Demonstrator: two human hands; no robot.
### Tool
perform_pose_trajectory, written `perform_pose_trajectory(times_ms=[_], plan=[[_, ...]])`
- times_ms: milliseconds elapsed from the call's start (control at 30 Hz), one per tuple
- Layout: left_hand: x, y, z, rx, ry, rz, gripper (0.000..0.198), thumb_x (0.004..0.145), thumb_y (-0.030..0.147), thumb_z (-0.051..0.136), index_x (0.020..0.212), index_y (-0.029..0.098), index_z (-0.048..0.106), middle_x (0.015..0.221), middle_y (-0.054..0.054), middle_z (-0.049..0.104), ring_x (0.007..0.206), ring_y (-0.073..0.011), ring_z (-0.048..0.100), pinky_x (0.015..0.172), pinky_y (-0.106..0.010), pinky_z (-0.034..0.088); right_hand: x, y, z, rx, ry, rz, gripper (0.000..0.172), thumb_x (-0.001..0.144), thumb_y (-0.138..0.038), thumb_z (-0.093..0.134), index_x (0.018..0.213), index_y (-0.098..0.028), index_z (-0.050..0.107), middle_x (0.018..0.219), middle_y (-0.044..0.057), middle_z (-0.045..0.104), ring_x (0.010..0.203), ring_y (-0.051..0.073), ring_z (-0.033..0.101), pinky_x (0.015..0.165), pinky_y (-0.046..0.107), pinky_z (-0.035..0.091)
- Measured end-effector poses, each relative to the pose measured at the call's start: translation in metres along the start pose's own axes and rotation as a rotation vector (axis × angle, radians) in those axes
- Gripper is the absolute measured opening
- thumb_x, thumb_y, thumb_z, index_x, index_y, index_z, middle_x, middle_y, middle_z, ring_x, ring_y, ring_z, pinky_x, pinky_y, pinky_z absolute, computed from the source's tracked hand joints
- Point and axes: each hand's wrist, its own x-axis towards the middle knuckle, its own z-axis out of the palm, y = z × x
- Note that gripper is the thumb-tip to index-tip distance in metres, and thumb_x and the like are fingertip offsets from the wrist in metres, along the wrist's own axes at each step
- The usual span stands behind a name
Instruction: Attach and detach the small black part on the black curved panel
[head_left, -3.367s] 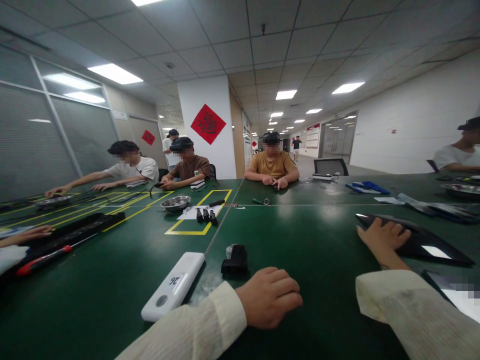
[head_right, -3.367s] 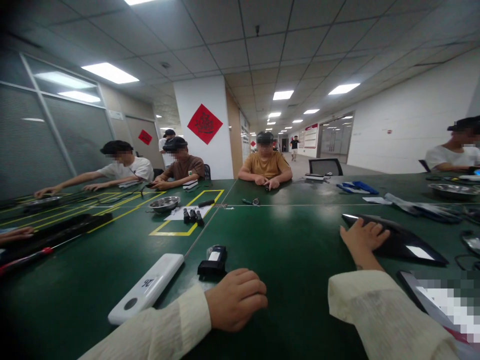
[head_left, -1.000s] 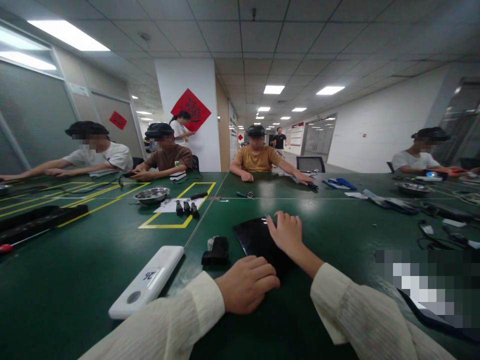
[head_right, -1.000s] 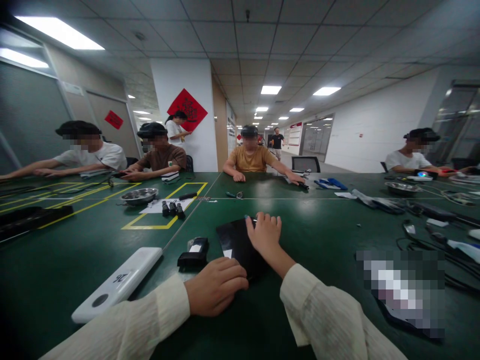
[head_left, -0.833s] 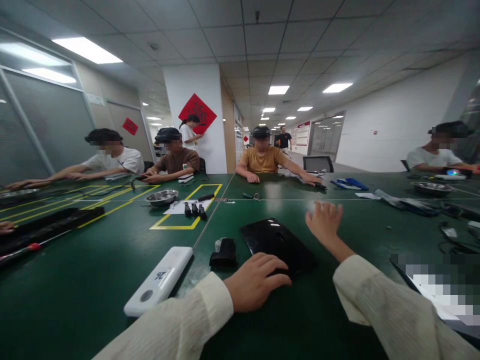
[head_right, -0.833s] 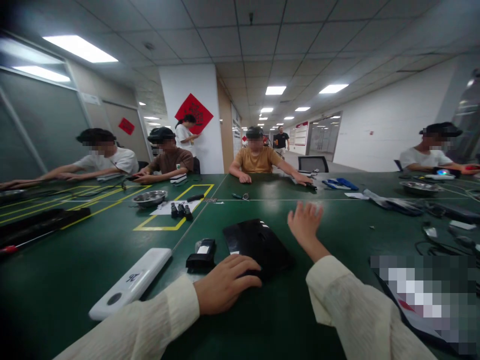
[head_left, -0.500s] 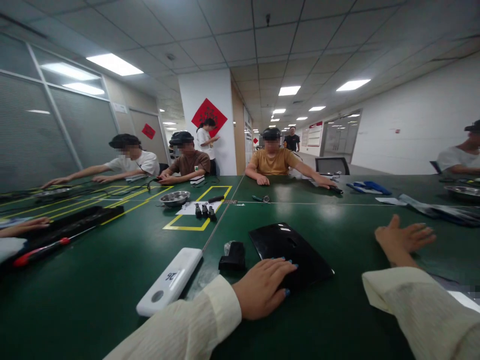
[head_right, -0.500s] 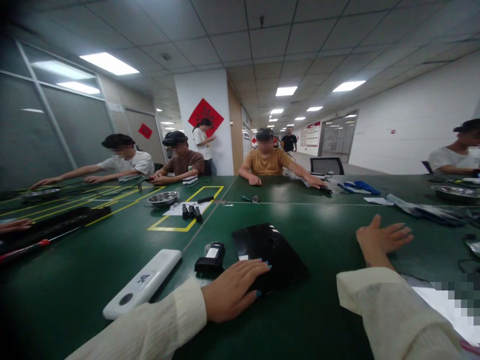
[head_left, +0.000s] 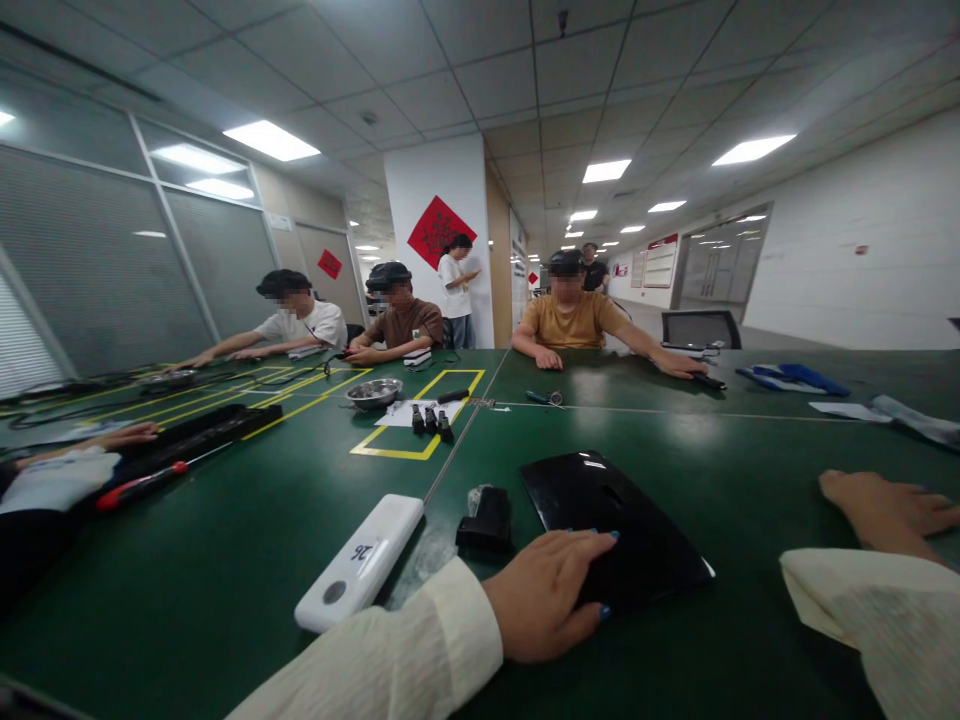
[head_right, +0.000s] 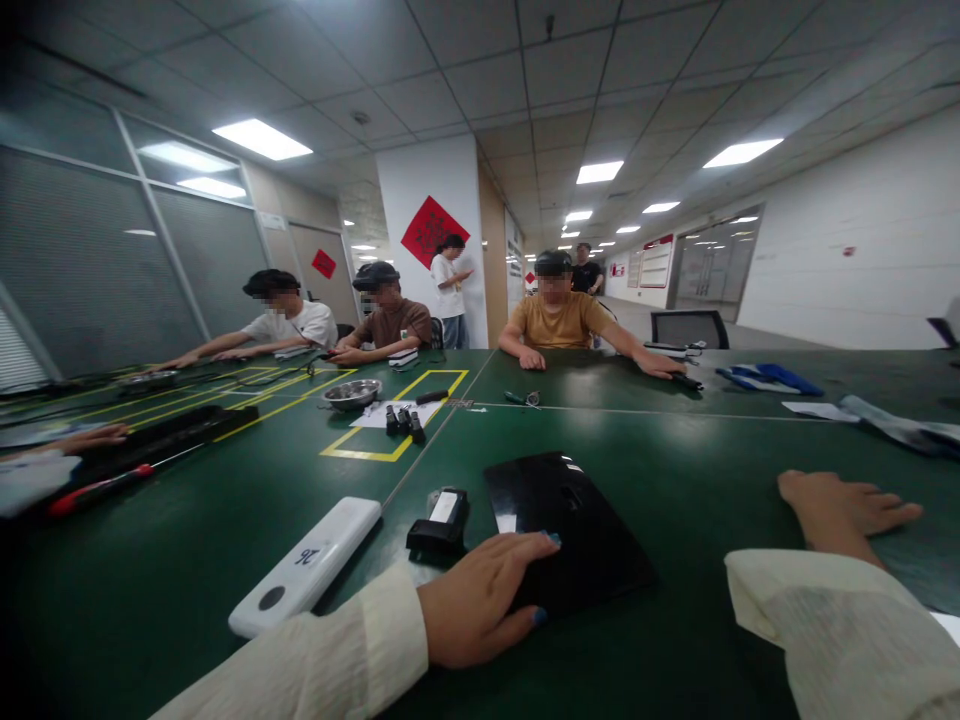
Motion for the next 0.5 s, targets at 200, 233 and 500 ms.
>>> perform_pose_trajectory(times_ms=[200, 233, 500], plan=[[0.000, -0.001, -0.001, -0.007, -0.010, 0.018, 0.061, 0.082, 0.029, 0.048, 0.135, 0.017, 0.019, 0.136, -0.012, 0.038, 0.127, -0.0202, 0.031, 0.105, -0.040, 0.028, -0.012, -0.029, -0.036, -0.188, -0.331, 0.306, 0.053, 0.059, -0.008, 0.051, 0.107, 0.013, 0.056, 0.107, 0.040, 0.047, 0.119, 0.037, 0.035, 0.088, 0.049, 0.022], [0.000, -0.002, -0.001, -0.005, -0.011, 0.025, 0.063, 0.081, 0.031, 0.049, 0.135, 0.018, 0.019, 0.136, -0.012, 0.038, 0.127, -0.0208, 0.031, 0.105, -0.041, 0.028, -0.017, -0.031, -0.040, -0.172, -0.328, 0.288, 0.050, 0.060, -0.007, 0.049, 0.105, 0.013, 0.057, 0.103, 0.040, 0.049, 0.116, 0.037, 0.039, 0.083, 0.050, 0.027], [-0.001, -0.006, -0.002, 0.010, -0.016, 0.068, 0.066, 0.081, 0.038, 0.048, 0.135, 0.016, 0.018, 0.136, -0.014, 0.037, 0.127, -0.0225, 0.032, 0.104, -0.042, 0.028, -0.053, -0.041, -0.061, 0.026, -0.234, -0.116, 0.041, 0.068, -0.009, 0.038, 0.097, -0.003, 0.067, 0.097, 0.032, 0.058, 0.095, 0.036, 0.056, 0.065, 0.046, 0.041]])
